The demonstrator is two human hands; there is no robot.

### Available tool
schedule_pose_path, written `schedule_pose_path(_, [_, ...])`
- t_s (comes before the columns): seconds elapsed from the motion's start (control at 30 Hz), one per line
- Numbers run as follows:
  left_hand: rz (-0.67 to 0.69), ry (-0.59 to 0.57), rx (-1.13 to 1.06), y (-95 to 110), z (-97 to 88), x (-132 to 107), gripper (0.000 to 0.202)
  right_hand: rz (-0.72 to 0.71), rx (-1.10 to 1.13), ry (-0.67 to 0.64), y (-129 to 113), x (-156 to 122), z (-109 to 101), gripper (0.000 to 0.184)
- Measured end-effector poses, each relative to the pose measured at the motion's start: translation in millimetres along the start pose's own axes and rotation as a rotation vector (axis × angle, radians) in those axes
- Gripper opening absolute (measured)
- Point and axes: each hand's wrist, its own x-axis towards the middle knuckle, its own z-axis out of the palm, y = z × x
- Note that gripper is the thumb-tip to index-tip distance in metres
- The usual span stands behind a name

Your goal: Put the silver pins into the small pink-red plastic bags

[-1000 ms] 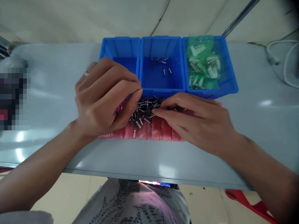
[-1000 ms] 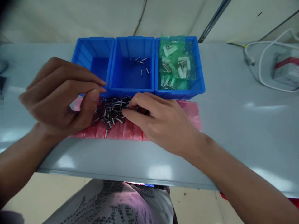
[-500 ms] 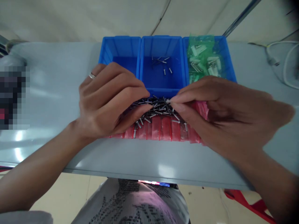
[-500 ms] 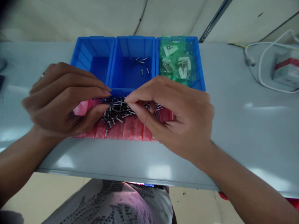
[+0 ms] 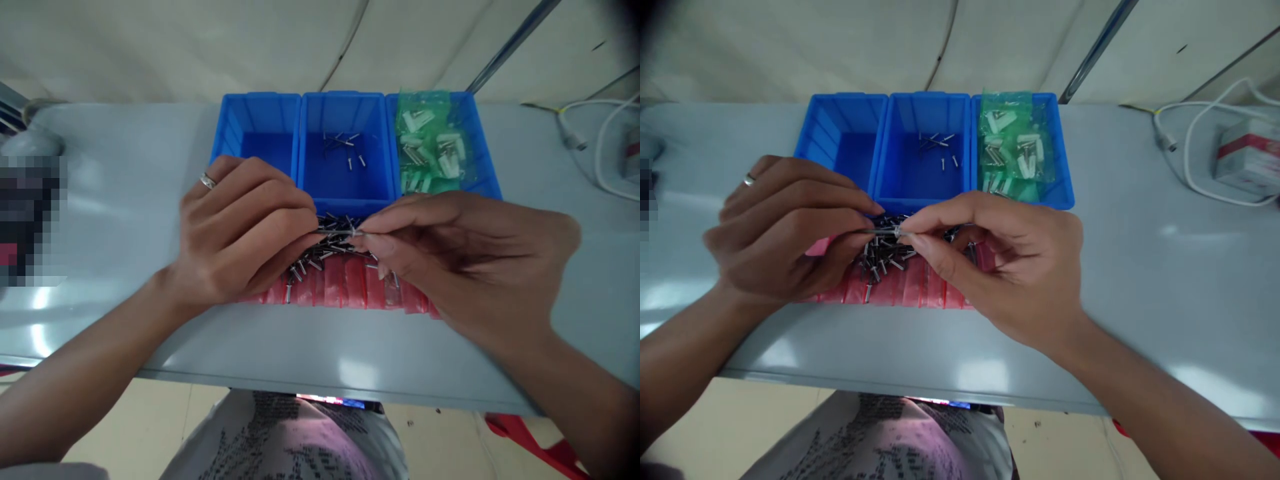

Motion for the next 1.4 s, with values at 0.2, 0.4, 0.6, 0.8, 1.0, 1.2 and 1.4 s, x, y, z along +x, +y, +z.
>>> schedule_pose_path(0.2, [-0.103, 0.029, -0.009, 1, -0.3, -2, 0.021, 0.078, 0.045, 0.059, 2, 3, -1, 0.021])
schedule_pose_path(0.4, [-0.205, 0.049, 0.052, -2, 0.6, -3, 0.010, -0.075, 0.039, -0.002, 9, 9, -8, 0.042])
schedule_pose_path(0.6, [-0.155, 0.009, 0.064, -3, 1.1, -4, 0.015, -0.584, -0.694, -0.379, 21, 3, -11, 0.029])
schedule_pose_path(0.8, [-0.157, -0.012, 0.082, -3, 0.8, -4, 0.016, -0.633, -0.774, -0.399, 29, 2, -10, 0.029])
schedule_pose_path(1.0, [-0.125, 0.011, 0.078, -3, 1.2, -2, 0.016, -0.535, -0.609, -0.167, 13, 5, -11, 0.018])
schedule_pose_path(1.2, [-0.108, 0.004, 0.067, 0, 0.6, -1, 0.015, -0.115, -0.099, 0.034, 8, 6, -6, 0.038])
schedule_pose_path(1.4, [0.081, -0.022, 0.054, 8, -4.2, 10, 0.031, -0.055, 0.108, -0.063, 8, 7, 1, 0.063])
